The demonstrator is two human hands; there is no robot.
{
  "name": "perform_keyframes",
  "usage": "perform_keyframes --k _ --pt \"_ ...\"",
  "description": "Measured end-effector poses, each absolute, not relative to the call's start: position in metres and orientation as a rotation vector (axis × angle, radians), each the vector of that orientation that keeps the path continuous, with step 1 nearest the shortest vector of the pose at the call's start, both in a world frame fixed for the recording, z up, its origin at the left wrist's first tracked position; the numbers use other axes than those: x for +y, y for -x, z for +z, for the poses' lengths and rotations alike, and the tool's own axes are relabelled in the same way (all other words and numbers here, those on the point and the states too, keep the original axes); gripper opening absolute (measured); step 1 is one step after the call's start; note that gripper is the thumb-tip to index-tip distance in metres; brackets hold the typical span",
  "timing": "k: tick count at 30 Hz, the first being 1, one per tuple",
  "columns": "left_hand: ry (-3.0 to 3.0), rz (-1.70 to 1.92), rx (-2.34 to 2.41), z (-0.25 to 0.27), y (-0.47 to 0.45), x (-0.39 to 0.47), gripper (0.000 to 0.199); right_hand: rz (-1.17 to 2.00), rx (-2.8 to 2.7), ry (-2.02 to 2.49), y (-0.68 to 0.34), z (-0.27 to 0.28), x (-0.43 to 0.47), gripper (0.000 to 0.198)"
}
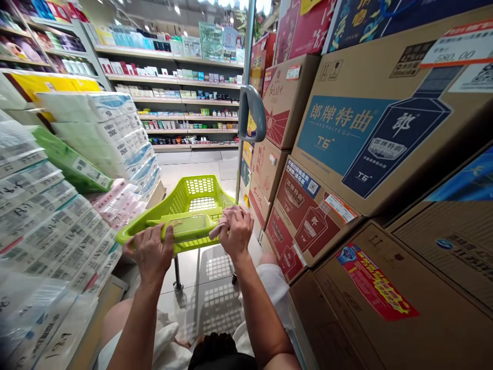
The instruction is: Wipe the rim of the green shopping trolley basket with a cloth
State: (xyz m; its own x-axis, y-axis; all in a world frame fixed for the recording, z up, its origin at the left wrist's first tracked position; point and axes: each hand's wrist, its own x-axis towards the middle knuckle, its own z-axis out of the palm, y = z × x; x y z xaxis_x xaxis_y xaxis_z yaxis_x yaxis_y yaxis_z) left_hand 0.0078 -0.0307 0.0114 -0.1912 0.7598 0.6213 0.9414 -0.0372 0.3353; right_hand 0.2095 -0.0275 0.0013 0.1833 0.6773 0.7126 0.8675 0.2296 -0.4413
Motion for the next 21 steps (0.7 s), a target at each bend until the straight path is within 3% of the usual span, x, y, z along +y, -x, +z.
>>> perform_keyframes --k 5,14,18,21 --pt "1.854 -0.955 -1.902 0.013 0.0 -0.023 0.052 -0.214 -1.71 1.483 -0.187 0.008 -0.021 0.037" --pt "1.775 -0.861 -1.915 0.013 -0.001 -0.029 0.054 0.006 -1.868 1.795 -0.224 0.041 0.02 0.025" --pt "1.712 -0.866 -1.924 0.012 -0.004 -0.035 0.051 -0.101 -1.693 1.476 -0.207 0.012 0.004 0.017" --pt "1.736 -0.853 -1.918 0.011 -0.003 -0.041 0.05 -0.192 -1.443 1.165 -0.216 -0.008 0.006 0.024"
